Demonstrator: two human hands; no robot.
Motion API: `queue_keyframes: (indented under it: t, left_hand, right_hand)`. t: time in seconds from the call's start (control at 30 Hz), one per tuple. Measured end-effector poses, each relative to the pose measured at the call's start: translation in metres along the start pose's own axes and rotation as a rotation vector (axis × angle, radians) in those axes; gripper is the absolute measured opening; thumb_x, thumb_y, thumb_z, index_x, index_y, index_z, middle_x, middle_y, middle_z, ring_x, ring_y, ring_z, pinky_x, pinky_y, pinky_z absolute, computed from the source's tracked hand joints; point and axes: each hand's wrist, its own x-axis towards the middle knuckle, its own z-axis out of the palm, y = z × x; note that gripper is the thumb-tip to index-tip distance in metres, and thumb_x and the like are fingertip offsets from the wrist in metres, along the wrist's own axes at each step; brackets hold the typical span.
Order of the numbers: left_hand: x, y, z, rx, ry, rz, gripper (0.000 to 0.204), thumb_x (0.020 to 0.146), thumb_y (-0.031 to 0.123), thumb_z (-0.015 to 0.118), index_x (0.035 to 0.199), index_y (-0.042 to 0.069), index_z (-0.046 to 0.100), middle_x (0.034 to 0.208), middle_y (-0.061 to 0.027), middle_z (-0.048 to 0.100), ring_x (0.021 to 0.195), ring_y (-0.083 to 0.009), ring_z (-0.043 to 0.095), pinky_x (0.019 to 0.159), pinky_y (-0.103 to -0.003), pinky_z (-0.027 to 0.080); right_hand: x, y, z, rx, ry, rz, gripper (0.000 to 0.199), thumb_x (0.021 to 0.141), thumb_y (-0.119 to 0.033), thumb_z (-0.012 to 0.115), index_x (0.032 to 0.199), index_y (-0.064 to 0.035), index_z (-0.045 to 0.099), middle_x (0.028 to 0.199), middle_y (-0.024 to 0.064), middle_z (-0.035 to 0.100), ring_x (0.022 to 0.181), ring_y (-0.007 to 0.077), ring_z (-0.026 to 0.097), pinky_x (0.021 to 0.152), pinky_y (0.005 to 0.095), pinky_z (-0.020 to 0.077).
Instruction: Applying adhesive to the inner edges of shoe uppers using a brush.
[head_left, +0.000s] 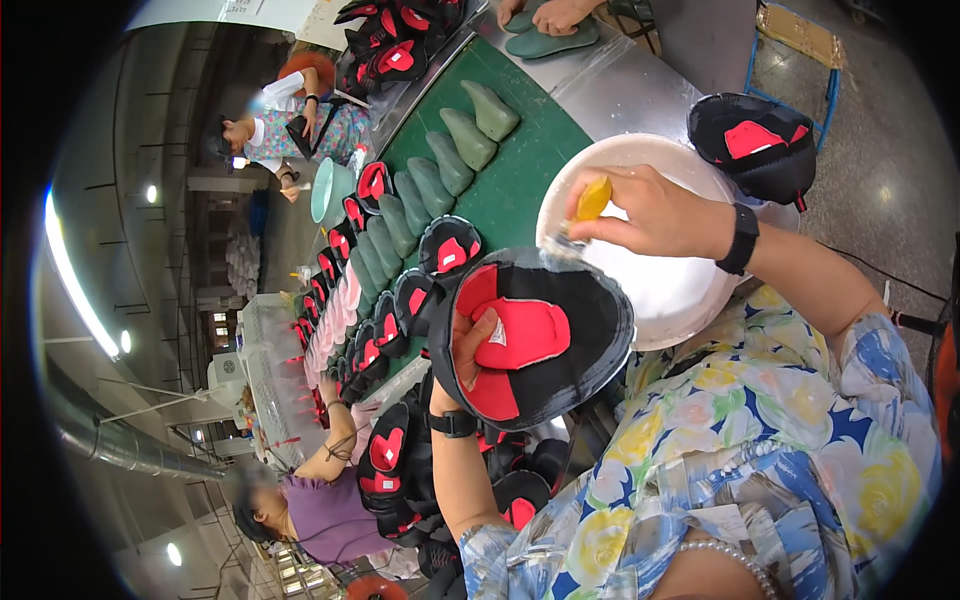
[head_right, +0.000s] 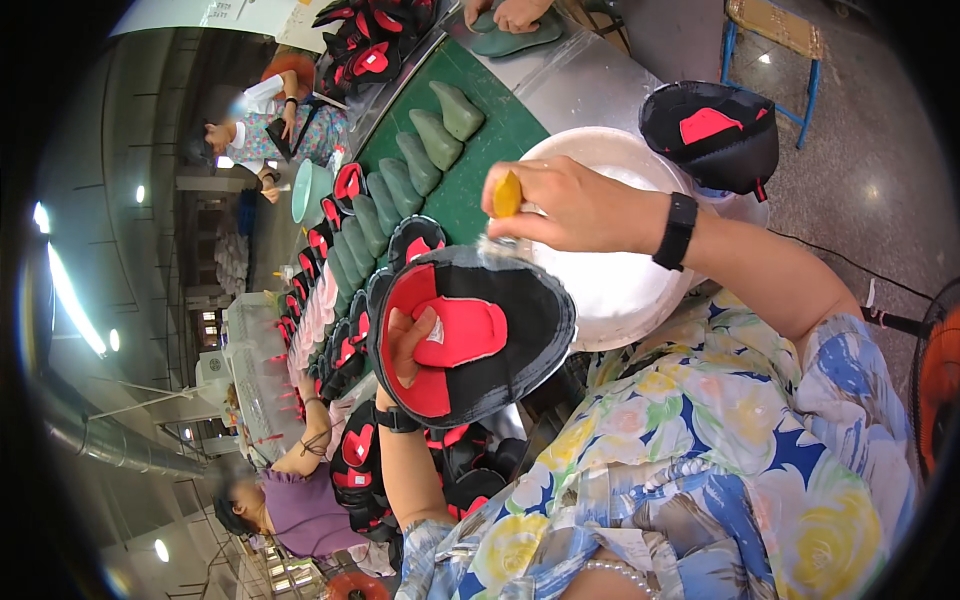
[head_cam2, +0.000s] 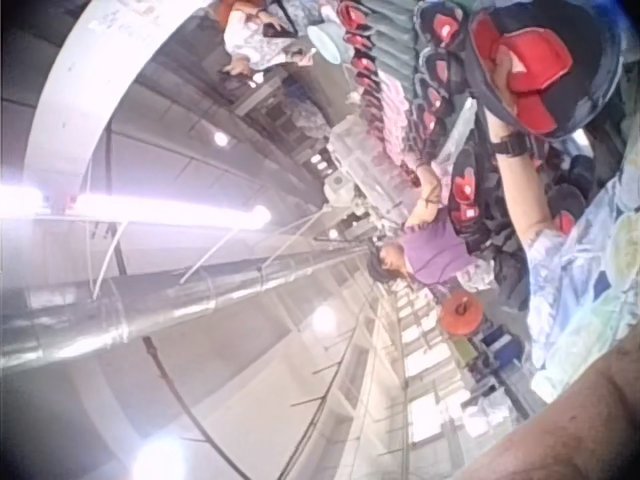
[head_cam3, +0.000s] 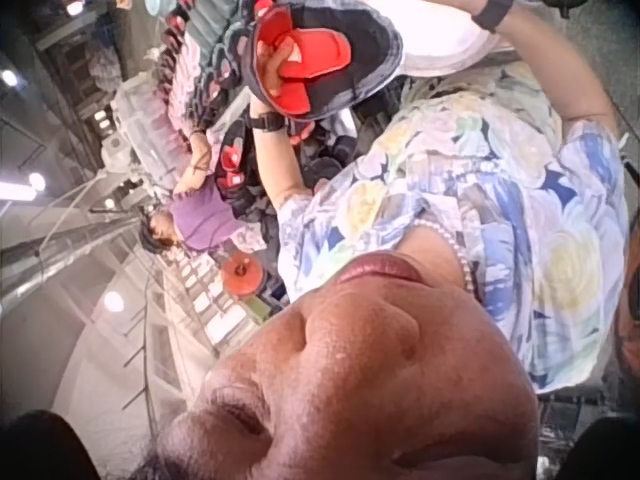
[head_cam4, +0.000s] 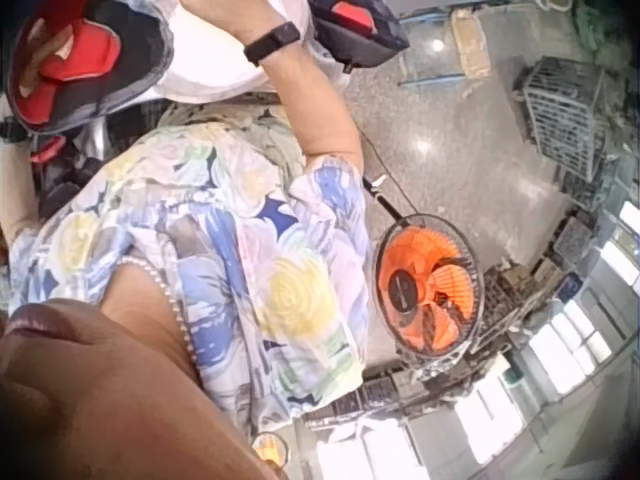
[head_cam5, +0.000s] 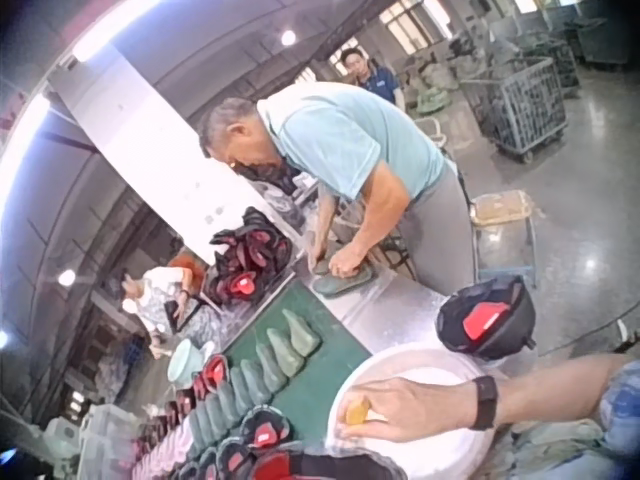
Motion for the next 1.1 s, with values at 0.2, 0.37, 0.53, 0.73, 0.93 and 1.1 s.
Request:
queue_keyframes:
  t: [0.2,0.37,0.53,0.73,0.93,1.1]
  left_hand:
    - [0.004,-0.025,-0.015,0.053,0.223,0.294,0.038,0.094,0.012,0.058,0.131,0.005,0.05,0.121,-0.0088,0.06,0.105,-0.0193,0.061,0.089,-0.035,0.052]
    - [0.018,-0.033,-0.017,-0.123,0.455,0.438,0.034,0.095,0.014,0.057,0.128,0.005,0.051,0.119,-0.0106,0.06,0.102,-0.0202,0.063,0.087,-0.035,0.054]
    - [0.016,-0.03,-0.008,-0.24,0.405,0.361,0.033,0.095,0.014,0.058,0.126,0.004,0.051,0.118,-0.0113,0.06,0.102,-0.0205,0.063,0.087,-0.036,0.055]
    - [0.009,-0.043,0.005,-0.151,0.424,0.366,0.039,0.098,0.025,0.054,0.13,0.005,0.046,0.115,-0.0126,0.06,0.102,-0.0234,0.064,0.09,-0.038,0.056]
    - [0.029,-0.075,-0.019,0.469,0.682,0.102,0.034,0.098,0.024,0.053,0.126,0.006,0.048,0.114,-0.0077,0.06,0.101,-0.0201,0.062,0.087,-0.035,0.052]
    - [0.103,-0.171,-0.061,-0.49,0.604,0.281,0.057,0.082,-0.008,0.055,0.136,0.004,0.041,0.135,-0.0122,0.049,0.117,-0.026,0.053,0.096,-0.038,0.048]
  right_hand:
    - [-0.011,0.013,0.006,-0.08,-0.163,0.043,0.02,0.085,-0.017,0.067,0.091,-0.004,0.053,0.079,0.0137,0.061,0.075,0.0335,0.062,0.068,0.0386,0.0477]
    - [-0.029,-0.014,0.027,0.104,0.042,0.094,0.019,0.085,-0.016,0.069,0.093,-0.0048,0.056,0.081,0.0109,0.062,0.075,0.0292,0.063,0.069,0.035,0.0487]
    - [-0.042,-0.02,0.057,0.276,-0.025,-0.065,0.019,0.085,-0.019,0.07,0.094,-0.0065,0.058,0.091,0.0093,0.062,0.082,0.0267,0.063,0.074,0.0351,0.0502]
    - [-0.026,0.02,0.02,-0.026,-0.017,-0.006,0.017,0.085,-0.014,0.068,0.094,-0.0049,0.058,0.088,0.0099,0.063,0.079,0.0275,0.063,0.072,0.0337,0.0492]
    - [-0.034,0.021,-0.005,-0.029,0.213,0.166,0.015,0.084,-0.012,0.07,0.091,-0.0043,0.059,0.083,0.0089,0.066,0.079,0.0189,0.064,0.073,0.0293,0.0476]
    - [-0.062,0.031,-0.012,-0.021,0.136,0.355,0.013,0.082,-0.009,0.07,0.089,-0.0025,0.06,0.084,0.0098,0.067,0.081,0.0197,0.065,0.074,0.0296,0.0486]
